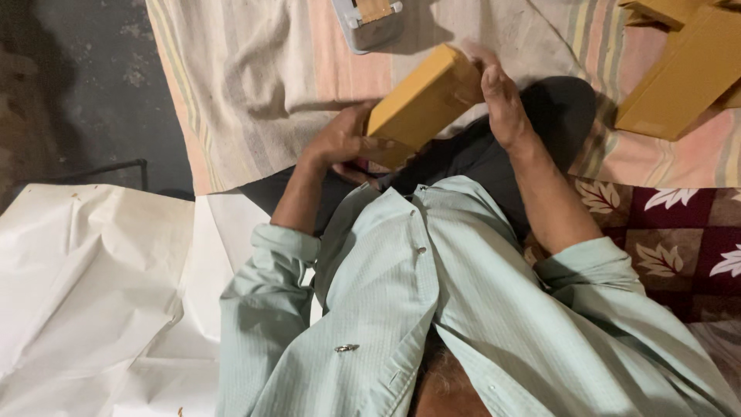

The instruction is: The person sits on the floor and repeatedly folds the flaps of small cardboard boxes, then uses a tape dispenser to apply adhesive tape to seal them. The person handles several boxes one at a time, pressing the tape to secure the seams.

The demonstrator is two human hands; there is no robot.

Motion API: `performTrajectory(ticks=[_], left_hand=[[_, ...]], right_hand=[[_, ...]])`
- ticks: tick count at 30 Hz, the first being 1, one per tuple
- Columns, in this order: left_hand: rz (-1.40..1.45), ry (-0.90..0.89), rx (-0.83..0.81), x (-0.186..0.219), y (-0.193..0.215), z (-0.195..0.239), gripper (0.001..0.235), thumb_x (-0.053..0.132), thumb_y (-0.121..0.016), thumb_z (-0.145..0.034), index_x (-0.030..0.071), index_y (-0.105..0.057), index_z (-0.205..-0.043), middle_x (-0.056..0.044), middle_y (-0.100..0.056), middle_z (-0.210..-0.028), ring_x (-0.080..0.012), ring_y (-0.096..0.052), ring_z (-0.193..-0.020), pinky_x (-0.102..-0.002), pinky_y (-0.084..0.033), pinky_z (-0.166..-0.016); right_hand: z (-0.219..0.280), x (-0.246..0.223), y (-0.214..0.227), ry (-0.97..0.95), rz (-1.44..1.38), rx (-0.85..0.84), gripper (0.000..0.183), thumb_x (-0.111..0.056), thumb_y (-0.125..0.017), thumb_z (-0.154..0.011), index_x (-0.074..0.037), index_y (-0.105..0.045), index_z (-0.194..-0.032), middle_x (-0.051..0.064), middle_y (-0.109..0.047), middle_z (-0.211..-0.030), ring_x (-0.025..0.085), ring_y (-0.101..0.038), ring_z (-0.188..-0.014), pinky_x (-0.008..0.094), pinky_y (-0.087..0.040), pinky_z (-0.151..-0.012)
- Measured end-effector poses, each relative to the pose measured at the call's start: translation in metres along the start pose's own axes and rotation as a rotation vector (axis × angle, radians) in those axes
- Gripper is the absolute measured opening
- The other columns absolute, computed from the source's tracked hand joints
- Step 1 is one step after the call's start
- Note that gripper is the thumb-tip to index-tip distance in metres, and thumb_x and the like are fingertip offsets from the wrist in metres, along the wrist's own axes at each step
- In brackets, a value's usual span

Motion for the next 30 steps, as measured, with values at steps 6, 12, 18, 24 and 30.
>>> performTrajectory(ticks=[6,12,18,24,30], left_hand=[[-0.019,0.035,0.020,0.012,0.001,-0.009,0.088,0.035,-0.092,-0.071,0.004,-0.053,-0.144,-0.018,-0.072,-0.131,-0.0280,-0.070,-0.123,-0.040,-0.056,-0.107],[-0.639,0.120,0.455,0.034,-0.032,-0.005,0.160,0.058,-0.101,-0.032,0.011,-0.017,-0.159,-0.019,-0.052,-0.130,-0.0376,-0.053,-0.121,-0.053,-0.045,-0.098],[-0.773,-0.117,0.536,0.033,-0.049,-0.005,0.151,0.058,-0.096,-0.038,0.007,-0.018,-0.157,-0.022,-0.049,-0.125,-0.0431,-0.048,-0.116,-0.062,-0.034,-0.101],[-0.784,-0.184,0.544,0.026,-0.046,0.002,0.144,0.051,-0.094,-0.044,0.009,-0.020,-0.160,-0.021,-0.049,-0.126,-0.0397,-0.048,-0.117,-0.058,-0.036,-0.099],[-0.787,-0.107,0.549,0.036,-0.042,0.001,0.145,0.042,-0.097,-0.042,0.010,-0.021,-0.161,-0.018,-0.051,-0.123,-0.0386,-0.050,-0.111,-0.053,-0.038,-0.096]], right_hand=[[0.002,-0.049,0.001,0.005,0.178,0.050,0.053,-0.052,-0.061,-0.107,0.001,-0.063,-0.110,0.007,-0.071,-0.091,0.014,-0.065,-0.086,0.032,-0.053,-0.076],[0.000,-0.048,-0.003,-0.038,0.144,0.247,0.045,-0.041,-0.066,-0.107,0.003,-0.067,-0.103,0.007,-0.070,-0.087,0.012,-0.063,-0.080,0.029,-0.052,-0.074],[0.002,-0.025,0.011,-0.143,0.081,0.264,0.043,-0.036,-0.062,-0.111,0.004,-0.069,-0.097,0.001,-0.065,-0.079,0.008,-0.056,-0.073,0.027,-0.047,-0.067],[0.006,-0.032,0.010,-0.099,0.096,0.159,0.036,-0.029,-0.063,-0.108,0.006,-0.072,-0.116,0.002,-0.064,-0.084,0.010,-0.052,-0.078,0.026,-0.045,-0.069],[0.005,-0.062,-0.018,0.087,-0.033,-0.069,0.059,-0.042,-0.030,-0.119,-0.002,-0.035,-0.162,0.019,-0.040,-0.167,0.030,-0.036,-0.157,0.038,-0.030,-0.130]])
Point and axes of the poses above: each hand's wrist, its own z-axis away from the middle knuckle, its own y-axis out of the back of the hand, x = y × z, the point moved 6 cm from there along -z, towards the middle knuckle
